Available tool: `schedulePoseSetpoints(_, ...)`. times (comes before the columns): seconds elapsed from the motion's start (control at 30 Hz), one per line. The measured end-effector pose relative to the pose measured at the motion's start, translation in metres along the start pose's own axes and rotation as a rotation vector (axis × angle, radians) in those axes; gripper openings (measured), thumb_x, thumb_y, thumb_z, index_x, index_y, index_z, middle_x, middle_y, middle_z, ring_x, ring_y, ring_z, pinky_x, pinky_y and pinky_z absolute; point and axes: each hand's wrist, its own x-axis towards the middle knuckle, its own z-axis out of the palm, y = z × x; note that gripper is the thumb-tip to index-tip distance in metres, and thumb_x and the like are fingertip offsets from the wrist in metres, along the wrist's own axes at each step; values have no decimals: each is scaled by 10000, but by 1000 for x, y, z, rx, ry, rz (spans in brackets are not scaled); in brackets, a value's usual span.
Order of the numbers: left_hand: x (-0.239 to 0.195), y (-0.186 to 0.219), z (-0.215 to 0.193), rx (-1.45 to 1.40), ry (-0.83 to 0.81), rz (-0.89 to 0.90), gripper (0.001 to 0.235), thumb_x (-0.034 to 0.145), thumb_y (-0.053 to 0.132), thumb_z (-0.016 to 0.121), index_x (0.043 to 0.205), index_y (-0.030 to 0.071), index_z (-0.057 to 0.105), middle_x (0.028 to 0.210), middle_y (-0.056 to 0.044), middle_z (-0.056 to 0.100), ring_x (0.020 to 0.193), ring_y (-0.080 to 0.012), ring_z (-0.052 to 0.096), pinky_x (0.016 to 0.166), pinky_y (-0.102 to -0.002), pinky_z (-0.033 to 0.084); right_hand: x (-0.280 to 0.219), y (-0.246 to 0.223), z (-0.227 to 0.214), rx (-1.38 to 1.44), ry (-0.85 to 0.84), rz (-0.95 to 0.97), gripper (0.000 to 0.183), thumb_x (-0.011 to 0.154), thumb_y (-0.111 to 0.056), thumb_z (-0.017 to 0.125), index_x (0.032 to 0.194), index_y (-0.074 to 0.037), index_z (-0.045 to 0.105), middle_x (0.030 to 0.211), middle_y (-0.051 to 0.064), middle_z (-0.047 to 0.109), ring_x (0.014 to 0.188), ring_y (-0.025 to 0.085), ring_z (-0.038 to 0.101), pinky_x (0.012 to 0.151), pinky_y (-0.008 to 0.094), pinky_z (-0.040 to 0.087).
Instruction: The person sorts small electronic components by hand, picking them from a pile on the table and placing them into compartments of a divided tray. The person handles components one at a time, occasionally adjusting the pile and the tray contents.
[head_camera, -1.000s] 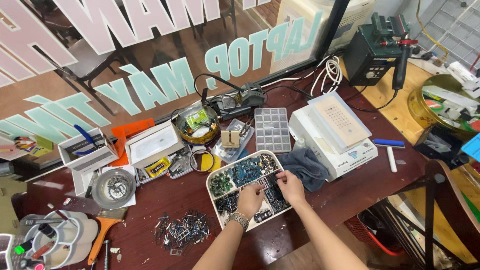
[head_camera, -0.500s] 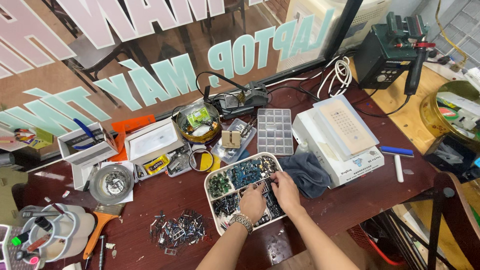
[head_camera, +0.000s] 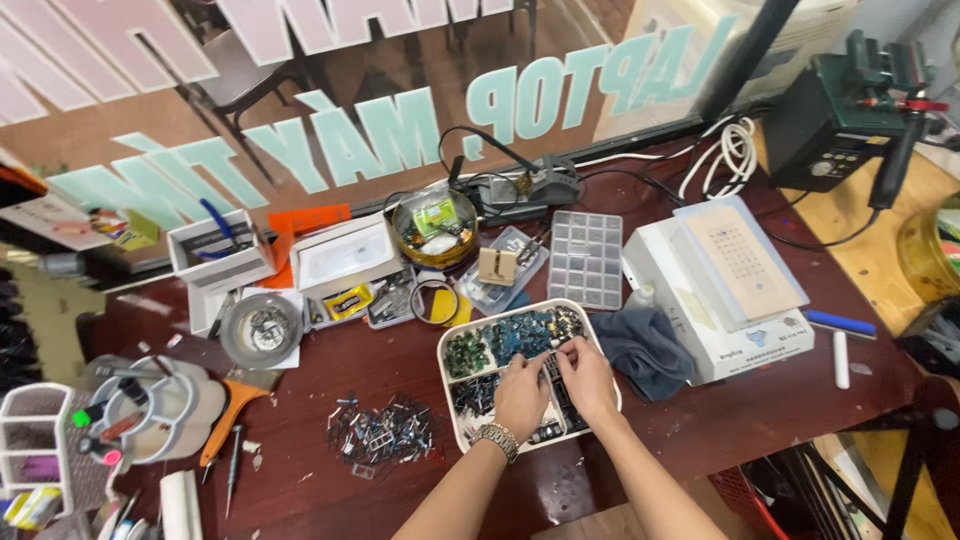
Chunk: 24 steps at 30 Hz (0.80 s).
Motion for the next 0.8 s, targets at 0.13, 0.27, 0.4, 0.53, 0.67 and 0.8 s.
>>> schedulePoseSetpoints(0.13, -17, -20, -26, -115, 146, 9, 335, 900, 119, 628, 1228, 128, 694, 1096, -146, 628, 994, -351, 656, 850, -462, 533, -16, -23, 25, 14, -120, 28, 137, 904, -154, 698, 957, -28, 695, 785, 113, 739, 698, 237, 715, 684, 363, 550)
schedulePoseSetpoints(0.27, -36, -54, -51, -165, 248, -39, 267, 903, 117, 635, 1151, 118, 733, 1088, -139, 656, 967, -345, 662, 841, -452, 535, -38, -45, 60, 78, -234, -24, 138, 897, -152, 702, 970, -35, 697, 772, 98, 745, 688, 208, 709, 673, 348, 552)
schedulePoseSetpoints(0.4, -50, -104, -82, -171, 261, -110, 207, 898, 117, 645, 1068, 109, 762, 971, -135, 686, 944, -328, 676, 850, -440, 538, -53, -68, 96, 86, -325, -84, 146, 904, -137, 698, 1003, -31, 701, 776, 111, 740, 689, 206, 704, 680, 346, 549)
schedulePoseSetpoints(0.53, -68, -161, -114, -125, 290, -158, 150, 868, 123, 692, 993, 82, 762, 970, -147, 725, 943, -338, 693, 855, -433, 539, -68, -84, 130, 142, -475, -61, 149, 895, -99, 689, 1032, -39, 694, 861, 89, 768, 747, 212, 725, 706, 341, 565)
schedulePoseSetpoints(0.67, -92, -206, -138, -96, 291, -302, 155, 821, 119, 724, 963, 62, 750, 977, -150, 751, 929, -330, 718, 839, -427, 555, -84, -97, 163, 71, -569, -178, 159, 869, -65, 718, 1024, -33, 705, 910, 93, 777, 843, 206, 748, 778, 337, 570)
schedulePoseSetpoints(0.8, -109, -233, -148, -135, 304, -425, 139, 828, 117, 709, 953, 64, 740, 917, -136, 760, 877, -305, 735, 806, -423, 573, -102, -116, 188, 37, -678, -263, 173, 848, -35, 712, 1021, -36, 706, 944, 101, 761, 879, 233, 755, 800, 344, 586)
